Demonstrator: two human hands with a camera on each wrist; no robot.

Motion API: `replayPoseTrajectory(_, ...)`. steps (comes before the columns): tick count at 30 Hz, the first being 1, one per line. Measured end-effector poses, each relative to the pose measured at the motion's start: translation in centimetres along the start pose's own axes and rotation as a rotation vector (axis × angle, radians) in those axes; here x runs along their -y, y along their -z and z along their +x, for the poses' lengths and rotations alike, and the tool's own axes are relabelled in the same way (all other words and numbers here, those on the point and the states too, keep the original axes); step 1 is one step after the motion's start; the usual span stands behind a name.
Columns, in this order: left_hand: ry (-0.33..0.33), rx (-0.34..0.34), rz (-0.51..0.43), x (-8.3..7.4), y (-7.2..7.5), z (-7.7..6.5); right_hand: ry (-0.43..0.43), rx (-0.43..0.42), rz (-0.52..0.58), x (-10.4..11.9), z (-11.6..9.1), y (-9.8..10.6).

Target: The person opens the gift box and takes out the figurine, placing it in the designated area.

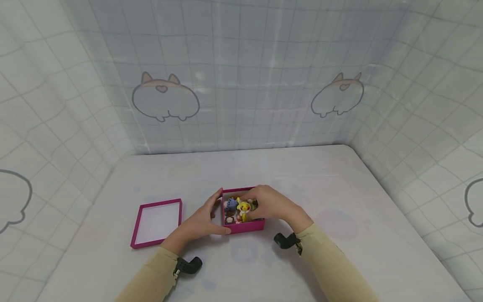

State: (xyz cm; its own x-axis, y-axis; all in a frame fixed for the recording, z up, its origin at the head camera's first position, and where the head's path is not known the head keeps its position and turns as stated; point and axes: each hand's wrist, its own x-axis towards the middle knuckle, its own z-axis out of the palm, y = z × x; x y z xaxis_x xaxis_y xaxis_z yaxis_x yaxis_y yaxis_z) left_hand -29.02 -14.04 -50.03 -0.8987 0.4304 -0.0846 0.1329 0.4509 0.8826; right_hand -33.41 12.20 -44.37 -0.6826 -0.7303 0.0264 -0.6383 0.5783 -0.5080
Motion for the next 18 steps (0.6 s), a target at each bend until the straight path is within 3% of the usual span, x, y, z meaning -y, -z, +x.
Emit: replayPoseTrajectory(18,-0.001,-0.006,0.024,0.0,0.0,-0.2,0.014,-0.003,-0.055,-0.4,0.7,-1.0)
